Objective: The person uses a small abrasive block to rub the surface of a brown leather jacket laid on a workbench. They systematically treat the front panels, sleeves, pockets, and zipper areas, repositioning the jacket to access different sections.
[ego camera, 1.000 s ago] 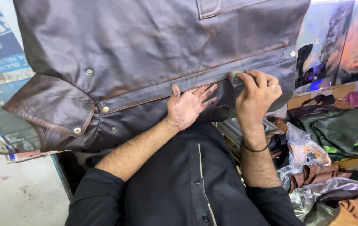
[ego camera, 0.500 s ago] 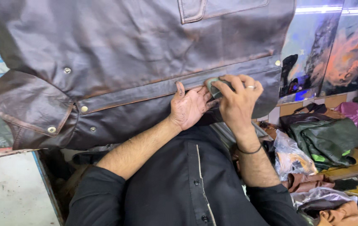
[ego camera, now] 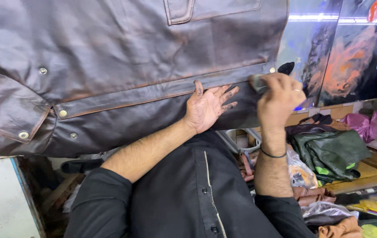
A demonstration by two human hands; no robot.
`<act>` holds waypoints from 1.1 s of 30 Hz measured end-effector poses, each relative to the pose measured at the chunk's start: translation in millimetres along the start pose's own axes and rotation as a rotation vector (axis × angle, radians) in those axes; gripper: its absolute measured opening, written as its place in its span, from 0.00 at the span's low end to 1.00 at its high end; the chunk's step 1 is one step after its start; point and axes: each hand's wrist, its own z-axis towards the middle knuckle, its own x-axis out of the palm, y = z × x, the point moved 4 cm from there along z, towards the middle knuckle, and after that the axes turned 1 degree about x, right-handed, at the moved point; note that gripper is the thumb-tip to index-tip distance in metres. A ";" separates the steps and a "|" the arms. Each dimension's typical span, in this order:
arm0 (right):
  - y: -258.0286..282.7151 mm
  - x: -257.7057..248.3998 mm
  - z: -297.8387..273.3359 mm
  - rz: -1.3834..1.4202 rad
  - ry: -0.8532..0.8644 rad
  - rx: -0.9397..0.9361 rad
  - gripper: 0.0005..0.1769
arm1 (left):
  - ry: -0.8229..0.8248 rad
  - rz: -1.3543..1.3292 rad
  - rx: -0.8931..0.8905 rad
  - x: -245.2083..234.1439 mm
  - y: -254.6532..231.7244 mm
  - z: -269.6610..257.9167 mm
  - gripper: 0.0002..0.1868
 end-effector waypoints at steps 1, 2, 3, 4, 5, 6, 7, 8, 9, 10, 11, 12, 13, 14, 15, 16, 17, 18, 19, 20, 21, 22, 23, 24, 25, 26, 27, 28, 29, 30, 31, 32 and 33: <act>-1.3 -3.1 0.2 0.027 -0.039 -0.027 0.20 | -0.008 -0.001 -0.010 -1.0 2.6 1.7 0.64; -3.6 -6.9 -0.4 0.049 -0.079 -0.052 0.19 | -0.011 -0.004 -0.023 -0.6 7.0 5.1 0.63; -7.1 -10.9 -0.7 0.071 -0.119 -0.077 0.19 | 0.013 -0.020 -0.021 1.6 11.2 9.3 0.63; -7.4 -11.0 -0.4 0.072 -0.089 -0.142 0.19 | 0.038 -0.036 -0.017 4.2 14.6 14.4 0.62; -8.3 -11.6 0.2 0.072 -0.059 -0.208 0.20 | 0.063 -0.053 -0.012 7.2 17.7 18.9 0.62; -7.7 -11.2 0.8 0.074 -0.030 -0.272 0.20 | 0.048 -0.043 -0.017 8.3 19.8 23.3 0.62; -11.7 -11.9 2.6 0.053 -0.032 -0.214 0.20 | 0.033 -0.034 -0.022 9.2 21.1 27.0 0.62; -15.3 -12.1 5.5 0.035 -0.033 -0.161 0.20 | 0.017 -0.025 -0.022 9.6 21.7 30.5 0.62; -18.4 -11.8 7.7 0.017 -0.035 -0.107 0.20 | 0.030 -0.015 -0.035 10.4 22.0 34.0 0.62; -21.3 -13.2 8.0 -0.002 -0.053 -0.063 0.21 | 0.035 -0.009 -0.047 10.8 23.7 34.3 0.62; -23.8 -13.9 7.7 -0.021 -0.072 -0.019 0.23 | 0.041 -0.002 -0.059 10.9 25.7 35.3 0.62; -28.9 -15.7 8.3 -0.045 -0.092 0.030 0.24 | 0.053 -0.001 -0.070 11.5 28.3 38.4 0.62; -28.6 -15.1 8.7 -0.003 -0.073 -0.048 0.22 | 0.065 0.001 -0.081 12.4 31.5 42.1 0.62; -28.1 -15.3 8.2 0.040 -0.056 -0.126 0.20 | 0.078 0.004 -0.092 13.5 34.0 45.5 0.62; -28.0 -15.2 7.9 0.082 -0.039 -0.205 0.18 | 0.082 -0.028 -0.088 14.6 35.9 47.7 0.62; -30.8 -15.0 7.5 0.074 -0.026 -0.183 0.18 | 0.088 -0.061 -0.086 16.1 37.4 50.0 0.62; -34.9 -15.1 8.2 0.067 -0.013 -0.161 0.19 | 0.093 -0.094 -0.083 17.3 37.6 52.0 0.62; -37.8 -13.0 9.1 0.061 0.001 -0.144 0.19 | 0.091 -0.062 -0.096 17.6 37.9 54.3 0.62; -44.7 -13.3 11.0 0.013 -0.024 -0.074 0.20 | 0.088 -0.029 -0.110 17.2 37.1 56.3 0.62; -51.2 -13.0 11.0 -0.033 -0.045 -0.002 0.22 | 0.080 0.002 -0.123 16.4 37.1 55.6 0.62; -57.9 -13.2 10.4 -0.080 -0.066 0.069 0.23 | 0.079 -0.002 -0.139 16.5 37.8 56.3 0.62; -62.1 -13.5 11.5 -0.040 -0.079 0.030 0.22 | 0.085 -0.003 -0.160 17.1 38.3 59.3 0.63; -65.5 -13.9 11.8 0.000 -0.092 -0.010 0.21 | 0.091 -0.005 -0.181 18.1 39.5 62.4 0.63; -69.6 -14.8 13.9 0.040 -0.105 -0.051 0.21 | 0.091 -0.020 -0.188 19.2 40.3 66.7 0.62; -73.9 -13.1 16.0 0.030 -0.067 -0.050 0.21 | 0.092 -0.035 -0.196 20.2 41.3 70.4 0.61; -76.0 -12.5 15.3 0.020 -0.028 -0.049 0.22 | 0.092 -0.051 -0.204 20.9 42.4 71.7 0.60; -77.1 -11.4 14.6 0.010 0.010 -0.047 0.23 | 0.095 -0.048 -0.210 21.1 43.1 72.1 0.60; -79.5 -12.2 15.4 -0.005 -0.020 -0.007 0.23 | 0.097 -0.045 -0.213 20.8 43.2 73.1 0.60; -81.8 -12.9 16.4 -0.019 -0.051 0.032 0.23 | 0.099 -0.041 -0.215 20.3 43.1 74.4 0.59; -83.7 -13.5 16.6 -0.034 -0.080 0.074 0.23 | 0.105 -0.044 -0.212 19.9 43.0 74.9 0.59; -83.1 -12.6 17.1 0.017 -0.066 0.038 0.24 | 0.111 -0.047 -0.208 19.5 42.9 75.4 0.59; -82.2 -12.0 15.9 0.066 -0.052 0.006 0.25 | 0.115 -0.051 -0.209 19.1 43.5 74.3 0.59; -81.9 -12.2 14.7 0.115 -0.037 -0.026 0.26 | 0.104 -0.060 -0.213 18.4 44.0 72.8 0.58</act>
